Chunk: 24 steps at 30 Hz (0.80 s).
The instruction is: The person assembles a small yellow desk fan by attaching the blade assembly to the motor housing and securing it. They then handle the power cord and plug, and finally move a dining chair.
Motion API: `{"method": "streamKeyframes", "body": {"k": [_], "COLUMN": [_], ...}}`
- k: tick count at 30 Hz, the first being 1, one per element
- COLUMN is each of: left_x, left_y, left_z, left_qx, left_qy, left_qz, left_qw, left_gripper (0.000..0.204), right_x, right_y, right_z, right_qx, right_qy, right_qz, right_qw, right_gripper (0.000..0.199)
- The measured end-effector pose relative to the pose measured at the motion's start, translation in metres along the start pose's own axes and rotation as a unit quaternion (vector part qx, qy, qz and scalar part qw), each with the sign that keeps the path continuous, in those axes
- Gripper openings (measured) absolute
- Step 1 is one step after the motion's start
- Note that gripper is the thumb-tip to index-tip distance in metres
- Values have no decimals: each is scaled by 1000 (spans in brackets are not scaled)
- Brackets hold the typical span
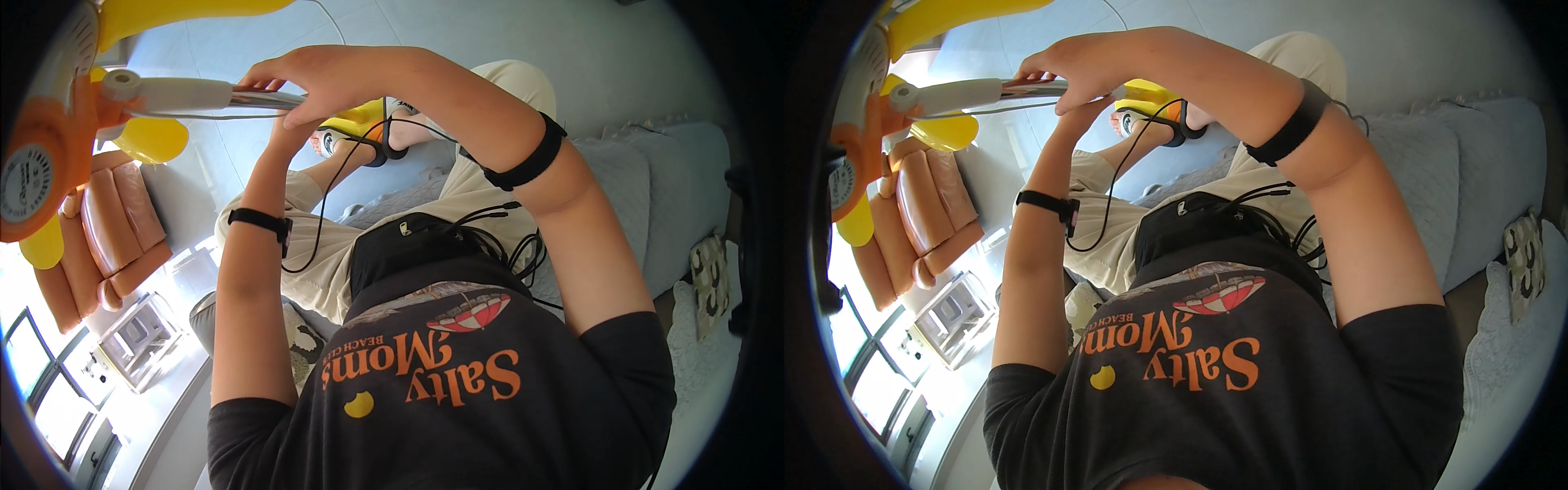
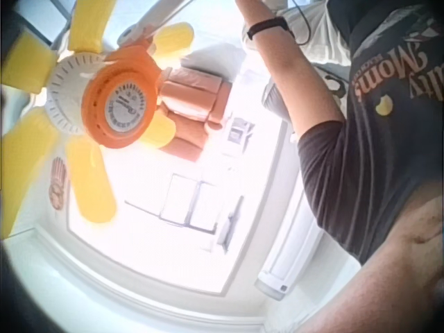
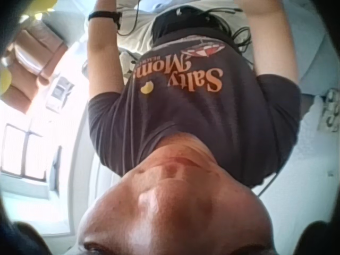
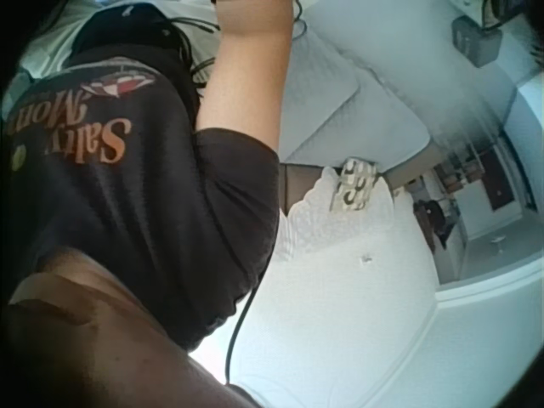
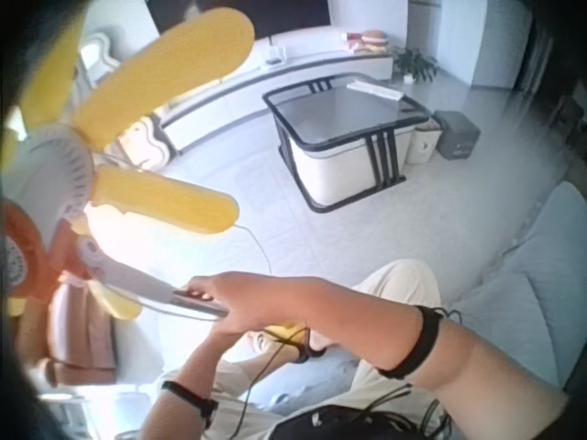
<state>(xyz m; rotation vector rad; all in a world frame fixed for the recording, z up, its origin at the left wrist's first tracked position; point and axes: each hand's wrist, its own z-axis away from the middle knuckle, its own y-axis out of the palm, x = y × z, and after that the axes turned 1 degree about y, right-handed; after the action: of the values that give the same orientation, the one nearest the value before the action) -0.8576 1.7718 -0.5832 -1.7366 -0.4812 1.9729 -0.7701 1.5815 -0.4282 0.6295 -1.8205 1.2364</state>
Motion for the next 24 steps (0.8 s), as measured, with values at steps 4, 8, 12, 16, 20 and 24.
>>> {"method": "streamKeyframes", "body": {"k": [4,8,12,16,20,24], "left_x": [-16,-39,-31,-17,-28,-35], "left_y": [1,13,20,8,5,12], "left_z": [1,6,6,1,-1,3], "left_qx": [-41,-78,-115,-43,-40,-39], "left_qy": [16,-83,-19,-25,-59,-141], "left_qz": [-151,-152,-177,-10,-129,-202], "left_qw": [988,982,977,999,989,968], "left_gripper": [38,37,40,45,48,46], "right_x": [7,7,7,7,6,7], "right_y": [3,5,5,5,3,5], "right_z": [-16,-24,-25,-27,-25,-23], "right_qx": [-10,-33,-4,-10,-16,-12], "right_qy": [16,14,33,48,47,47], "right_qz": [49,63,74,71,82,91], "right_qw": [999,997,997,996,995,995], "right_gripper": [49,39,42,42,41,40]}}
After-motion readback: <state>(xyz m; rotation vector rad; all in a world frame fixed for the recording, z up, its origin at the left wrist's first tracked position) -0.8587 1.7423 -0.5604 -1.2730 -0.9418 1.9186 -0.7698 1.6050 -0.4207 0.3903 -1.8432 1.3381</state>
